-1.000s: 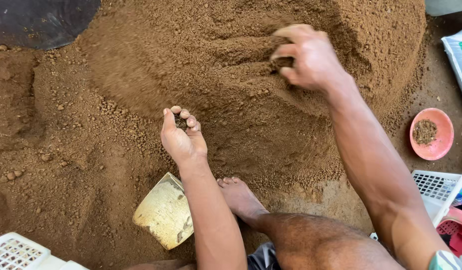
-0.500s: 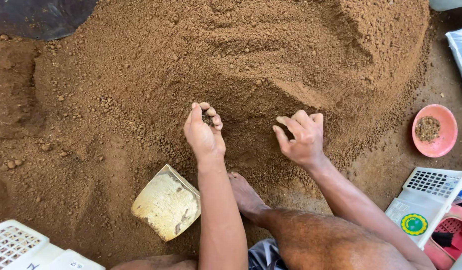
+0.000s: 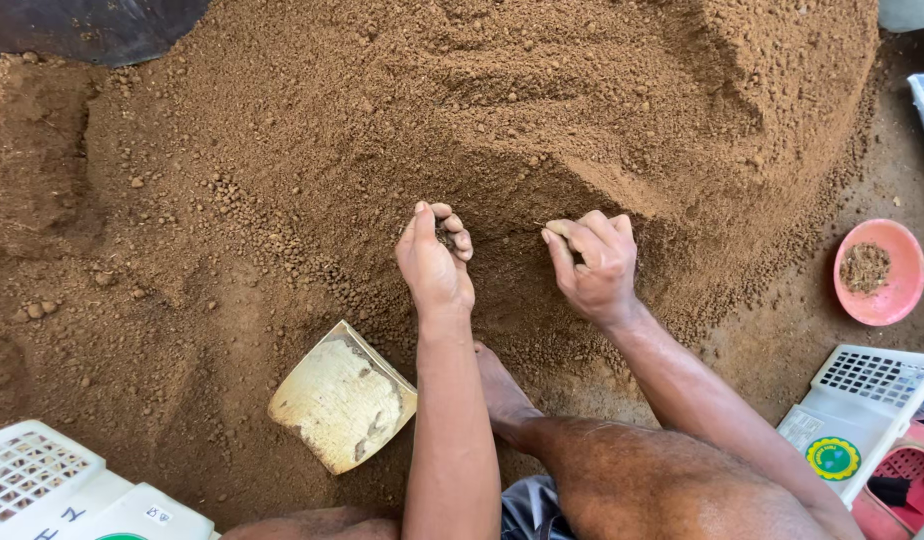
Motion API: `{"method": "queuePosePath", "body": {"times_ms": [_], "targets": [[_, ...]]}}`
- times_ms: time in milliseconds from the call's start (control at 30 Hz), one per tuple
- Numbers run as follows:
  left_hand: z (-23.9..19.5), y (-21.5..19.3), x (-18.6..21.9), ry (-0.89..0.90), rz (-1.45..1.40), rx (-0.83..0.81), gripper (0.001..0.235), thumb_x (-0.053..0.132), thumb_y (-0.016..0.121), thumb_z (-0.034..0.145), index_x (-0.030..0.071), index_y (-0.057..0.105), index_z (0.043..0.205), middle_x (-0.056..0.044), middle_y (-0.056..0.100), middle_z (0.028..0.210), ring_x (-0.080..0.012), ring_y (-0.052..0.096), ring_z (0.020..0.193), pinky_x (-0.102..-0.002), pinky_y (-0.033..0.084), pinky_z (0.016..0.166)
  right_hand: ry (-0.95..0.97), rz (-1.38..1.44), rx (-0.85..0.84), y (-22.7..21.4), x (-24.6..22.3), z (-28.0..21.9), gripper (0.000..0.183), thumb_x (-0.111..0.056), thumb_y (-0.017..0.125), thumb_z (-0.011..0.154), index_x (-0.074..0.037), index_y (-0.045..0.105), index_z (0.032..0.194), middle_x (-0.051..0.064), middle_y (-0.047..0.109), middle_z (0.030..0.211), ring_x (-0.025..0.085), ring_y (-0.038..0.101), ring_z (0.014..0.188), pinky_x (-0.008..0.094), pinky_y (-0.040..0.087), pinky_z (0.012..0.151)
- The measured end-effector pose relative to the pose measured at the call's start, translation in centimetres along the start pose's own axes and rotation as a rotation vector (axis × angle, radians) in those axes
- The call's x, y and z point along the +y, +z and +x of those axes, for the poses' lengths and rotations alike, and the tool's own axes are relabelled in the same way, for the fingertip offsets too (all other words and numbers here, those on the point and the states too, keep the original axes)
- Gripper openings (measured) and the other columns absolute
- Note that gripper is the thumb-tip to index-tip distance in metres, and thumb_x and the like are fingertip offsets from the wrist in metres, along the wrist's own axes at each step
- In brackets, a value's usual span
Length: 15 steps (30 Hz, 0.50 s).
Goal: The person sifts a large pile of brown granular material by hand, picking out small pellets and placing them into a white plastic basket. The person also shakes the basket to separate finer particles from the pellets.
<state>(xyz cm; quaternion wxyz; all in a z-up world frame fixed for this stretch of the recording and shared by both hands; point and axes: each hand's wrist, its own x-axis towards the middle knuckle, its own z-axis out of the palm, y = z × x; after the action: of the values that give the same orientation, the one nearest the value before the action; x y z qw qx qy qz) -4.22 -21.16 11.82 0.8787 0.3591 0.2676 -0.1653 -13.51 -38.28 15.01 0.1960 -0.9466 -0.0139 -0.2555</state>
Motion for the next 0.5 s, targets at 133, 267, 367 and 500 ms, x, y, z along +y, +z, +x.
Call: {"method": "queuePosePath", "body": {"times_ms": [133,267,367,500], "targets": [[-0.2,0.2,-0.2,-0.007,0.030,-0.002,0.032,0.026,0.048,0.109,0.005,0.062,0.091,-0.004,0.059,0.074,-0.0117,0.053,0.057,-0.025,0.041,0.047,-0.067,-0.072,0.036,0.8,0.0,0.4,0.007,-0.010,0.081,0.097,-0.006,0.077,0.101,0.002,0.069,0.082,0.011,0.051,0.067,0.032,0.034,0.068],[-0.2,0.0,-0.7,-0.017,0.013,0.006,0.031,0.027,0.049,0.109,0.005,0.062,0.091,-0.004,0.060,0.074,-0.0118,0.053,0.056,-0.024,0.041,0.047,-0.080,-0.132,0.005,0.9,-0.3,0.5,0.009,-0.011,0.081,0.096,-0.005,0.077,0.100,0.002,0.068,0.081,0.012,0.050,0.066,0.034,0.034,0.069],[-0.1,0.1,-1.2,-0.023,-0.001,-0.010,0.032,0.028,0.049,0.109,0.004,0.062,0.091,-0.004,0.060,0.073,-0.0116,0.052,0.055,-0.024,0.040,0.046,-0.108,-0.183,-0.010,0.7,-0.5,0.8,0.010,-0.011,0.081,0.094,-0.005,0.075,0.100,0.002,0.066,0.082,0.014,0.050,0.067,0.035,0.035,0.071],[-0.3,0.1,-1.6,-0.046,-0.012,-0.016,0.033,0.029,0.050,0.108,0.004,0.062,0.091,-0.004,0.060,0.072,-0.0114,0.053,0.054,-0.024,0.040,0.046,-0.081,-0.154,-0.047,0.4,-1.2,1.4,0.008,-0.008,0.079,0.092,-0.006,0.072,0.096,0.002,0.066,0.082,0.015,0.050,0.066,0.036,0.035,0.070]]}}
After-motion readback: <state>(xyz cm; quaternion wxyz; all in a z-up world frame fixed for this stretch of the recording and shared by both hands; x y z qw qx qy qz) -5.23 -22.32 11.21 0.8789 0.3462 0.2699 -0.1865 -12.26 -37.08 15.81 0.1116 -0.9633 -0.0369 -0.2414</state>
